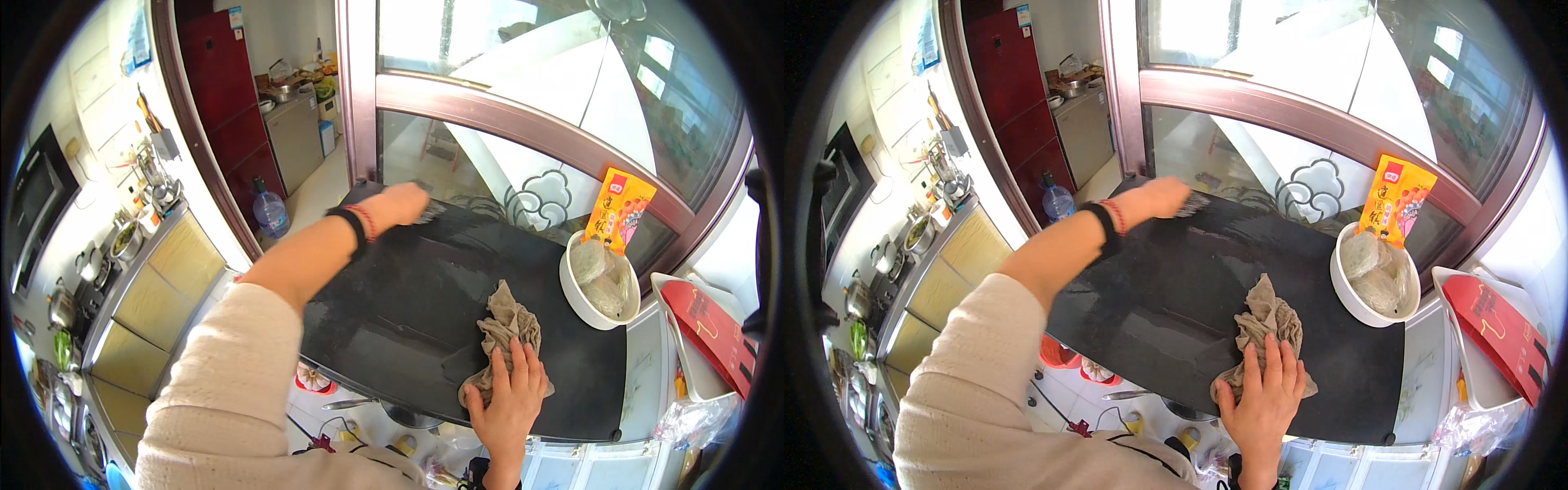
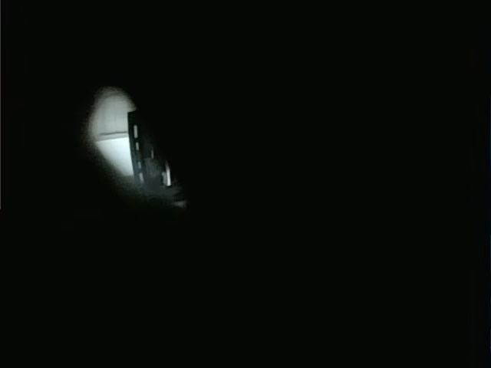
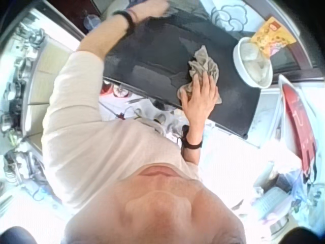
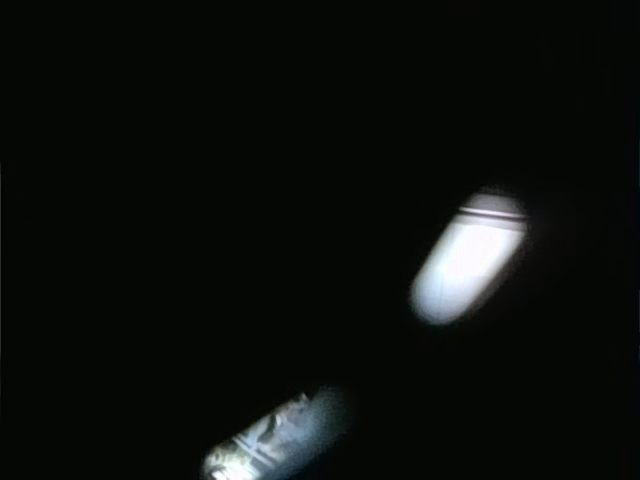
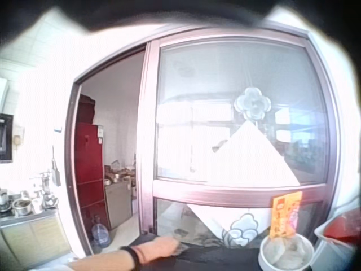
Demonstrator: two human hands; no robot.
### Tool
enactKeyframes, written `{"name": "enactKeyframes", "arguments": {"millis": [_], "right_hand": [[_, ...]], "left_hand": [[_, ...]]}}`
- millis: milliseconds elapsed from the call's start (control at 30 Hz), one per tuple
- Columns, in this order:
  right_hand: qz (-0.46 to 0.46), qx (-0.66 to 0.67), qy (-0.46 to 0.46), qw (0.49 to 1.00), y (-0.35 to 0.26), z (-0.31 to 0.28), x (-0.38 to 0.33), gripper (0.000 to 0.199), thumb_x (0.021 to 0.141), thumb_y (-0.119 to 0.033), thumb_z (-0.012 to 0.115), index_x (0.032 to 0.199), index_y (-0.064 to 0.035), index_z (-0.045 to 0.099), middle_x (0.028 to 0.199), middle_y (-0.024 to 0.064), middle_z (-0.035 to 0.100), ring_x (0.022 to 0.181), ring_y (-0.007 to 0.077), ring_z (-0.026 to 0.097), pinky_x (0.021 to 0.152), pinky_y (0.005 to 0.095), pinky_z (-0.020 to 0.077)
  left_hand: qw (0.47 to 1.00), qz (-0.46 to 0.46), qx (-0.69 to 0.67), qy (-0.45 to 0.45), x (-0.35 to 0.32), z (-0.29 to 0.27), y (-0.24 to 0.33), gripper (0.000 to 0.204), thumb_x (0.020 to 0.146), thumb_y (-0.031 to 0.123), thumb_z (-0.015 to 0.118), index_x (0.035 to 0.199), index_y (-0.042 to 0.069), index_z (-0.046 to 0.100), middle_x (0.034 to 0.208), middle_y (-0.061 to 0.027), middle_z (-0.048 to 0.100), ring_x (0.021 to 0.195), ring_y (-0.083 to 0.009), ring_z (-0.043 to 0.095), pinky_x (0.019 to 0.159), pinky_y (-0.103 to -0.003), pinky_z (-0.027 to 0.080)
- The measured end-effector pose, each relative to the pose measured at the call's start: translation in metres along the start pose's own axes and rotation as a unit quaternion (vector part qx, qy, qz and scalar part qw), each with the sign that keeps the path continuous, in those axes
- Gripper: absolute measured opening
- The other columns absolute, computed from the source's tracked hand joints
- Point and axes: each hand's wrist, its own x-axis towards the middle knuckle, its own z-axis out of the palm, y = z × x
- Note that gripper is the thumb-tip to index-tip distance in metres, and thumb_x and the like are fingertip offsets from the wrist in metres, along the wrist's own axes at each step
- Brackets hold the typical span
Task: The person scrubs a black countertop with a steel wool pad, then rinses the pad in a basin of water at the sink. They return to the countertop and continue scrubbing, then wipe the surface with a cloth.
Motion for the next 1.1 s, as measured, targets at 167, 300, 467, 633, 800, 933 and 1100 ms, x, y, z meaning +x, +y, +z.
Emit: {"name": "enactKeyframes", "arguments": {"millis": [167, 300, 467, 633, 800, 933, 1100], "right_hand": [[-0.005, 0.002, 0.007, 1.000, -0.003, 0.002, 0.003, 0.058, 0.075, -0.033, 0.075, 0.123, -0.0029, 0.064, 0.141, 0.0183, 0.052, 0.132, 0.0399, 0.046, 0.108, 0.0581, 0.0328], [-0.003, -0.015, 0.015, 1.000, -0.006, 0.003, 0.005, 0.058, 0.075, -0.033, 0.075, 0.123, -0.0026, 0.064, 0.141, 0.0180, 0.052, 0.131, 0.0396, 0.046, 0.108, 0.0576, 0.0325], [-0.005, -0.022, 0.014, 1.000, -0.007, 0.003, 0.006, 0.058, 0.075, -0.033, 0.075, 0.123, -0.0026, 0.063, 0.141, 0.0179, 0.052, 0.131, 0.0391, 0.045, 0.108, 0.0571, 0.0319], [0.009, -0.025, 0.006, 1.000, -0.008, 0.003, 0.006, 0.059, 0.074, -0.033, 0.075, 0.124, -0.0030, 0.063, 0.141, 0.0179, 0.052, 0.132, 0.0395, 0.045, 0.109, 0.0566, 0.0316], [0.010, -0.014, 0.002, 1.000, -0.006, -0.001, 0.002, 0.060, 0.074, -0.033, 0.075, 0.124, -0.0035, 0.063, 0.141, 0.0180, 0.052, 0.133, 0.0396, 0.045, 0.109, 0.0566, 0.0317], [0.005, -0.002, 0.003, 1.000, -0.010, 0.000, 0.005, 0.060, 0.075, -0.034, 0.074, 0.125, -0.0032, 0.063, 0.141, 0.0180, 0.051, 0.133, 0.0394, 0.045, 0.109, 0.0563, 0.0322], [0.002, -0.010, 0.003, 1.000, -0.009, 0.001, 0.007, 0.059, 0.076, -0.033, 0.074, 0.125, -0.0033, 0.062, 0.141, 0.0179, 0.051, 0.133, 0.0393, 0.045, 0.109, 0.0561, 0.0326]], "left_hand": [[0.998, -0.033, -0.017, 0.044, -0.059, 0.009, -0.082, 0.017, 0.085, 0.012, 0.064, 0.093, 0.000, 0.072, 0.095, -0.0258, 0.070, 0.094, -0.0408, 0.069, 0.085, -0.048, 0.055], [0.995, -0.058, -0.021, 0.077, -0.045, 0.013, -0.074, 0.019, 0.085, 0.017, 0.068, 0.093, 0.000, 0.073, 0.094, -0.0232, 0.071, 0.093, -0.0404, 0.069, 0.084, -0.047, 0.055], [0.997, -0.070, -0.008, 0.042, 0.006, 0.011, -0.051, 0.019, 0.086, 0.016, 0.065, 0.090, 0.000, 0.073, 0.094, -0.0233, 0.071, 0.093, -0.0402, 0.069, 0.083, -0.047, 0.056], [0.997, 0.041, -0.060, 0.029, 0.036, 0.019, 0.035, 0.020, 0.085, 0.018, 0.066, 0.093, 0.000, 0.070, 0.095, -0.0242, 0.070, 0.094, -0.0411, 0.068, 0.083, -0.049, 0.055], [0.998, -0.028, -0.043, 0.036, 0.007, 0.003, 0.022, 0.015, 0.084, 0.010, 0.064, 0.093, 0.000, 0.070, 0.098, -0.0219, 0.071, 0.095, -0.0393, 0.069, 0.081, -0.048, 0.057], [0.997, -0.051, 0.022, 0.054, -0.030, 0.016, -0.092, 0.016, 0.084, 0.008, 0.063, 0.093, 0.001, 0.074, 0.096, -0.0237, 0.071, 0.094, -0.0403, 0.070, 0.081, -0.047, 0.057], [0.993, -0.112, 0.018, -0.010, -0.012, 0.005, -0.084, 0.018, 0.084, 0.007, 0.063, 0.096, -0.001, 0.073, 0.102, -0.0248, 0.071, 0.096, -0.0407, 0.069, 0.083, -0.046, 0.057]]}}
